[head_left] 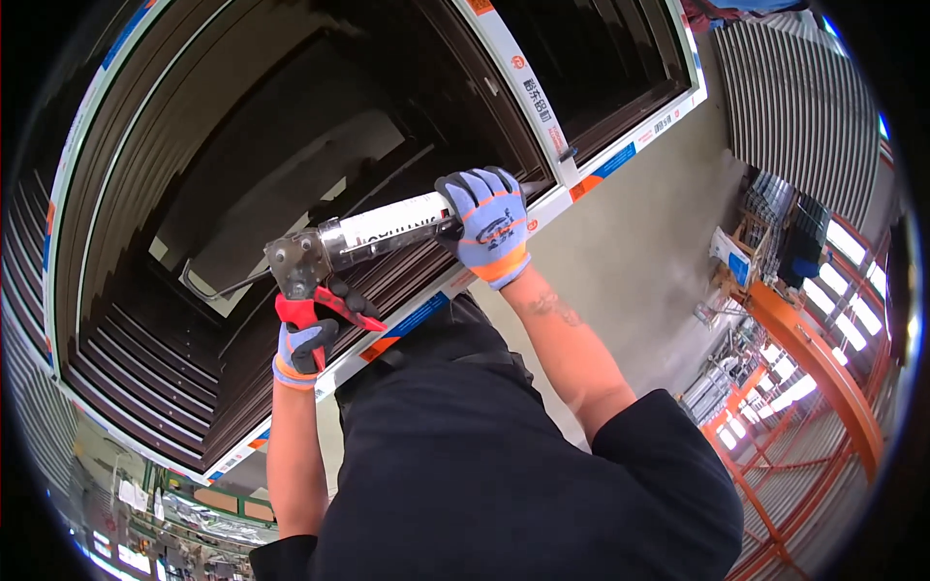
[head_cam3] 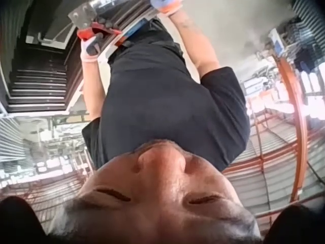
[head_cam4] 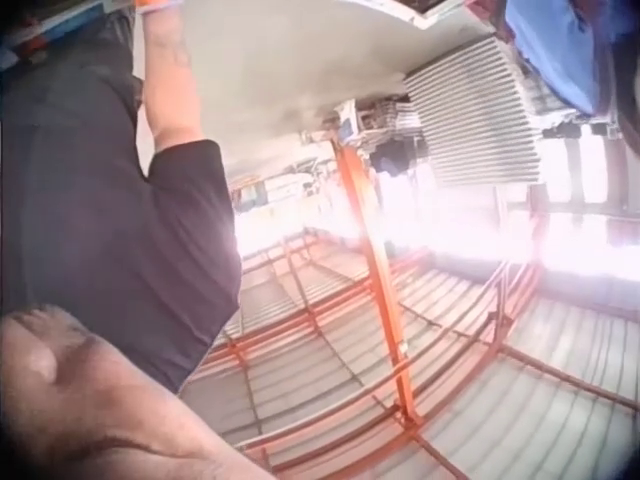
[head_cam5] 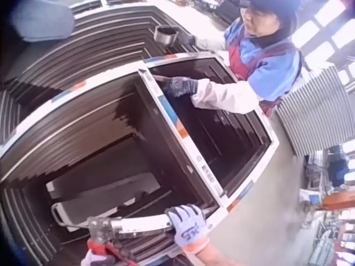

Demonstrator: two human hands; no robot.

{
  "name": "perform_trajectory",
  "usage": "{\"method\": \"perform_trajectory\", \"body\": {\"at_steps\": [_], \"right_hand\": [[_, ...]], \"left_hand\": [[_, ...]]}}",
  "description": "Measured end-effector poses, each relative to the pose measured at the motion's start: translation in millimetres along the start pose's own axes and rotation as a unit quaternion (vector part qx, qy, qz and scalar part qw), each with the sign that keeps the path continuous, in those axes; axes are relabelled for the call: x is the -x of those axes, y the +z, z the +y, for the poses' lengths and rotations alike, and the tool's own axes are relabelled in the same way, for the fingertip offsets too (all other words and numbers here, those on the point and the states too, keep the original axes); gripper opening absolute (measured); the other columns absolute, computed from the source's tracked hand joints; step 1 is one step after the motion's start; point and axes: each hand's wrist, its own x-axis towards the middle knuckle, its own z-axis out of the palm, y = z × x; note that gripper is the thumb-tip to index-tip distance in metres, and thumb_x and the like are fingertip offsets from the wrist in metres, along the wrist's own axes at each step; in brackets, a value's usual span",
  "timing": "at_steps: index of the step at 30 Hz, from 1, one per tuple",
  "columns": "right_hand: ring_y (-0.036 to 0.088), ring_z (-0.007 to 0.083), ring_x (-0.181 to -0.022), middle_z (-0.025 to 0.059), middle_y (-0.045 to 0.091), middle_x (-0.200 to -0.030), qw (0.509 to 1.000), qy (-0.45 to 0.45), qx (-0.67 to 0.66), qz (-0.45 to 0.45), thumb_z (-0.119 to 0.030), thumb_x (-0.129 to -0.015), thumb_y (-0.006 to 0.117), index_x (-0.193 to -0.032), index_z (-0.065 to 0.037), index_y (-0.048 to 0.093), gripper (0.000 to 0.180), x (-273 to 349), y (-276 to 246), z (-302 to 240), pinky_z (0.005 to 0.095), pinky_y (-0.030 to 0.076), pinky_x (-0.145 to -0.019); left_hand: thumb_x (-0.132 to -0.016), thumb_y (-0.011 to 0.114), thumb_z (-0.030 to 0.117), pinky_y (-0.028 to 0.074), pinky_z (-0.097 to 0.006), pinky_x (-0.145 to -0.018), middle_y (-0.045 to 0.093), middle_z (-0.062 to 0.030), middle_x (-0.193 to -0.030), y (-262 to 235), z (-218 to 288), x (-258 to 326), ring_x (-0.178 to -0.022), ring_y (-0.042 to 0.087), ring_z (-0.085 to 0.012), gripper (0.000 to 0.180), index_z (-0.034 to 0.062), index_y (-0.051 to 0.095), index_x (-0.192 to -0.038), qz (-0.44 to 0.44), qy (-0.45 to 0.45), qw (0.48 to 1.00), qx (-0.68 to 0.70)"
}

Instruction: Applying sealant or adhesive to the joints of stacked metal window or door frames using a caulking gun.

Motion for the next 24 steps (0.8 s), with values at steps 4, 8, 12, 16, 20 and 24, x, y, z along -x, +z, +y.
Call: {"method": "perform_trajectory", "body": {"at_steps": [4, 8, 12, 16, 20, 24], "right_hand": [[0.057, 0.0307, -0.117, 0.0084, 0.063, -0.121, 1.0, 0.015, 0.013, 0.011, -0.025, -0.065, 0.084, -0.123, -0.011, 0.064, 0.063, 0, 1, -2, 0.0513, 0.041, -0.107], [0.056, 0.0305, -0.119, 0.0084, 0.062, -0.123, 0.999, 0.033, 0.031, 0.017, -0.026, -0.062, 0.086, -0.124, -0.013, 0.063, 0.068, 1, 3, -3, 0.0519, 0.04, -0.109], [0.058, 0.0315, -0.118, 0.0082, 0.063, -0.124, 0.998, 0.039, 0.029, 0.033, -0.02, -0.058, 0.086, -0.124, -0.013, 0.064, 0.07, 0, 4, -5, 0.0506, 0.042, -0.108], [0.059, 0.0324, -0.117, 0.0093, 0.064, -0.123, 0.999, 0.024, 0.022, 0.012, -0.019, -0.058, 0.086, -0.123, -0.012, 0.064, 0.069, -2, 3, -5, 0.0501, 0.042, -0.108], [0.059, 0.0336, -0.117, 0.011, 0.064, -0.124, 1.0, 0.009, 0.011, -0.022, -0.017, -0.057, 0.086, -0.123, -0.011, 0.064, 0.069, -5, 4, -3, 0.0493, 0.043, -0.108], [0.058, 0.034, -0.117, 0.0113, 0.063, -0.124, 1.0, 0.009, 0.017, -0.019, -0.015, -0.058, 0.085, -0.123, -0.01, 0.064, 0.069, -5, 6, -1, 0.0505, 0.043, -0.11]], "left_hand": [[-0.072, 0.082, 0.015, 0.054, -0.058, -0.097, 0.066, -0.0156, -0.105, 3, 4, -6, -0.106, 0.067, -0.0407, 0.057, 0.0014, 0.057, -0.121, -0.02, -0.014, 1.0, 0.011], [-0.072, 0.082, 0.015, 0.054, -0.057, -0.096, 0.066, -0.0153, -0.103, -7, 3, -10, -0.105, 0.067, -0.0398, 0.055, 0.0016, 0.057, -0.12, -0.025, -0.014, 0.999, -0.016], [-0.072, 0.082, 0.016, 0.054, -0.056, -0.096, 0.065, -0.0149, -0.102, -5, 8, -11, -0.105, 0.067, -0.0391, 0.055, 0.002, 0.057, -0.119, -0.025, -0.021, 0.999, -0.017], [-0.073, 0.08, 0.014, 0.055, -0.053, -0.095, 0.067, -0.0163, -0.105, -9, 3, -7, -0.105, 0.067, -0.0364, 0.054, -0.0014, 0.059, -0.12, -0.036, -0.014, 0.999, 0.001], [-0.076, 0.077, 0.011, 0.055, -0.054, -0.096, 0.067, -0.0166, -0.105, -7, 1, 1, -0.105, 0.067, -0.0367, 0.05, -0.0019, 0.058, -0.121, -0.028, -0.001, 1.0, 0.001], [-0.078, 0.075, 0.01, 0.055, -0.054, -0.096, 0.067, -0.0168, -0.105, 0, 2, 3, -0.105, 0.068, -0.0367, 0.048, -0.0023, 0.058, -0.121, -0.027, 0.003, 1.0, -0.006]]}}
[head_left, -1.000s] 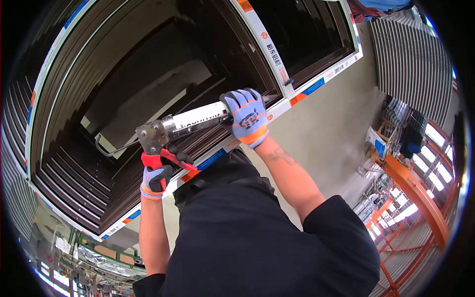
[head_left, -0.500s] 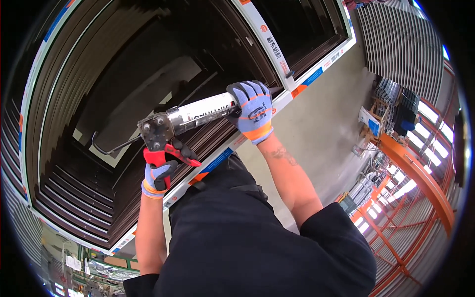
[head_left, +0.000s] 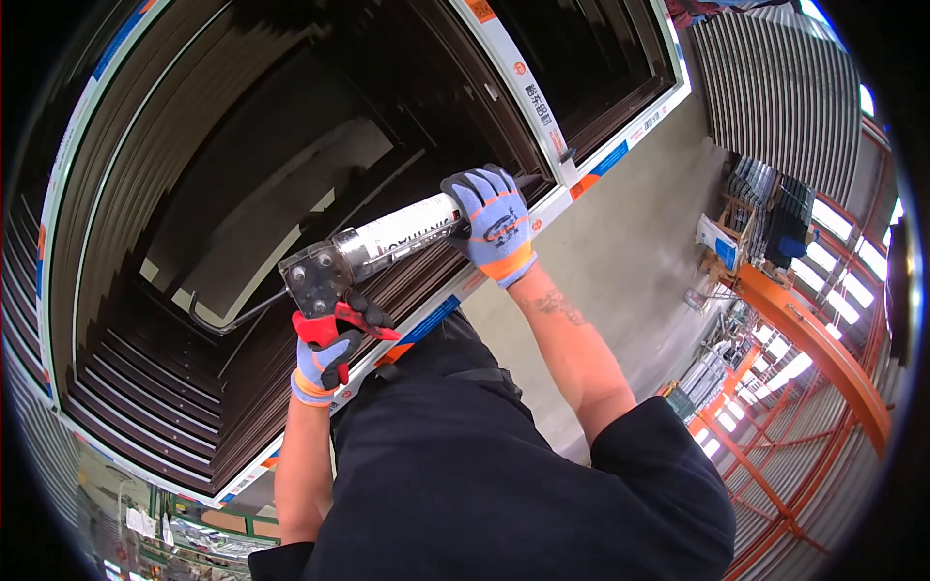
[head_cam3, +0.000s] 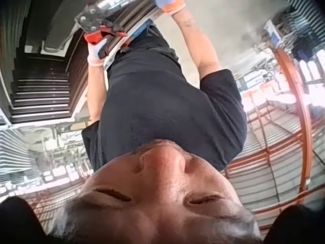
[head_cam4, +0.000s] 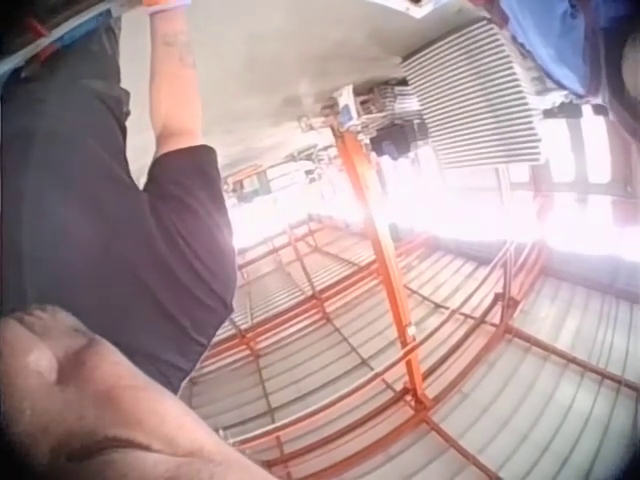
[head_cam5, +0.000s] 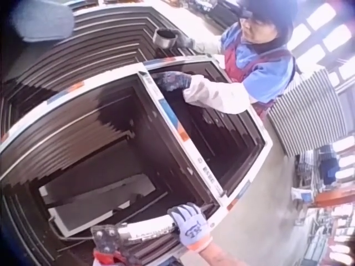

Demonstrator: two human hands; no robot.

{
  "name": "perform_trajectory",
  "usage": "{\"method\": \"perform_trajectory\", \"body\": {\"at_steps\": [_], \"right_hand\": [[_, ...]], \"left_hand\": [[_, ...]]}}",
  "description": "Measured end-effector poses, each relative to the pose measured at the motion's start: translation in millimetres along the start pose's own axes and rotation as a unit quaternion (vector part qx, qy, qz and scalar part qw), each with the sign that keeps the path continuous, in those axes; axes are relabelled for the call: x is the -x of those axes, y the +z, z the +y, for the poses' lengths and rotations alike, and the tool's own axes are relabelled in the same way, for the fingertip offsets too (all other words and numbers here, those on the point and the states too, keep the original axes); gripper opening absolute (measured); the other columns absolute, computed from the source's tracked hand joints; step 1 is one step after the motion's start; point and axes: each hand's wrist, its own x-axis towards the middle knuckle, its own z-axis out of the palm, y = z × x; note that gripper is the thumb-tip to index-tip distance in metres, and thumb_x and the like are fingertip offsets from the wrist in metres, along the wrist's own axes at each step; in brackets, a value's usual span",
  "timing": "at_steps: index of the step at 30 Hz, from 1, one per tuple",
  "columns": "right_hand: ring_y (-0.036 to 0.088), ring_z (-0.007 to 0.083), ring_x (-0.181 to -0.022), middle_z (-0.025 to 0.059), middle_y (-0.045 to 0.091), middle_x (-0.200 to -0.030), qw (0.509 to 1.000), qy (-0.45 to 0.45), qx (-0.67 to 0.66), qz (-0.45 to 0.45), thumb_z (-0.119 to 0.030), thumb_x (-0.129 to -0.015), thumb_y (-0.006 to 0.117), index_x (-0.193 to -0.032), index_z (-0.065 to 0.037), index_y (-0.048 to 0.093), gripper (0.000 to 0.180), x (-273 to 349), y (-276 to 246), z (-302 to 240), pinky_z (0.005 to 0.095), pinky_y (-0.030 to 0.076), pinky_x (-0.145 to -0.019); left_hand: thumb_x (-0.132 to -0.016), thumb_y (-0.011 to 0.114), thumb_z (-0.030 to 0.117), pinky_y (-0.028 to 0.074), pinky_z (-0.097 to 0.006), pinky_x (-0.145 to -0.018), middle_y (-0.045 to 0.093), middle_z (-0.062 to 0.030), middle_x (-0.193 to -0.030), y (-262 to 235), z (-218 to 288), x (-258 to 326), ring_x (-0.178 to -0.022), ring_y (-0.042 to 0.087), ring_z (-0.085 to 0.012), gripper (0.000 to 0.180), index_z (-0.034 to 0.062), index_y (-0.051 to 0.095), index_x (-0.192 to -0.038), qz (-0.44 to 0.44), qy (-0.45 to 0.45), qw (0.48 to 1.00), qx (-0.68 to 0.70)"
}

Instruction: Applying sealant or adhesive to the joints of stacked metal window or door frames using a caulking gun.

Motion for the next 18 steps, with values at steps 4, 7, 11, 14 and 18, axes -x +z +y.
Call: {"method": "perform_trajectory", "body": {"at_steps": [4, 7, 11, 14, 18], "right_hand": [[0.055, 0.0324, -0.122, 0.0112, 0.06, -0.127, 1.0, -0.011, 0.001, 0.002, -0.022, -0.064, 0.085, -0.129, -0.011, 0.061, 0.069, 1, -1, 0, 0.0525, 0.039, -0.113], [0.054, 0.0326, -0.123, 0.0114, 0.059, -0.128, 1.0, -0.023, 0.004, 0.01, -0.021, -0.065, 0.084, -0.13, -0.011, 0.06, 0.071, 3, 0, 2, 0.0534, 0.038, -0.114], [0.054, 0.0326, -0.125, 0.0114, 0.059, -0.129, 0.999, -0.042, -0.003, 0.027, -0.021, -0.064, 0.083, -0.132, -0.011, 0.059, 0.072, 5, 0, 3, 0.0542, 0.038, -0.115], [0.054, 0.0324, -0.125, 0.0115, 0.059, -0.13, 0.998, -0.041, -0.007, 0.04, -0.02, -0.064, 0.082, -0.131, -0.011, 0.06, 0.072, 5, 0, 3, 0.054, 0.039, -0.115], [0.054, 0.0323, -0.125, 0.0115, 0.06, -0.129, 0.998, -0.042, -0.009, 0.048, -0.019, -0.063, 0.082, -0.131, -0.01, 0.061, 0.071, 6, 0, 4, 0.0534, 0.039, -0.115]], "left_hand": [[-0.075, 0.079, 0.015, 0.056, -0.055, -0.095, 0.064, -0.0146, -0.101, -2, -6, 3, -0.102, 0.068, -0.0358, 0.049, 0.0005, 0.057, -0.116, 0.019, -0.012, 0.999, -0.03], [-0.077, 0.079, 0.012, 0.055, -0.054, -0.096, 0.066, -0.0163, -0.103, 7, -3, 8, -0.104, 0.068, -0.0359, 0.049, -0.0011, 0.058, -0.119, 0.015, -0.003, 1.0, -0.021], [-0.077, 0.077, 0.004, 0.054, -0.052, -0.097, 0.067, -0.0174, -0.105, 9, -5, 13, -0.104, 0.068, -0.0351, 0.047, -0.002, 0.059, -0.12, 0.012, 0.022, 1.0, -0.007], [-0.077, 0.072, -0.001, 0.055, -0.053, -0.097, 0.067, -0.018, -0.105, 10, -9, 16, -0.104, 0.068, -0.035, 0.045, -0.0024, 0.058, -0.12, 0.033, 0.019, 0.999, 0.003], [-0.078, 0.068, -0.005, 0.056, -0.053, -0.097, 0.067, -0.0188, -0.105, 9, -10, 17, -0.103, 0.069, -0.0351, 0.044, -0.0029, 0.057, -0.12, 0.018, 0.039, 0.999, -0.03]]}}
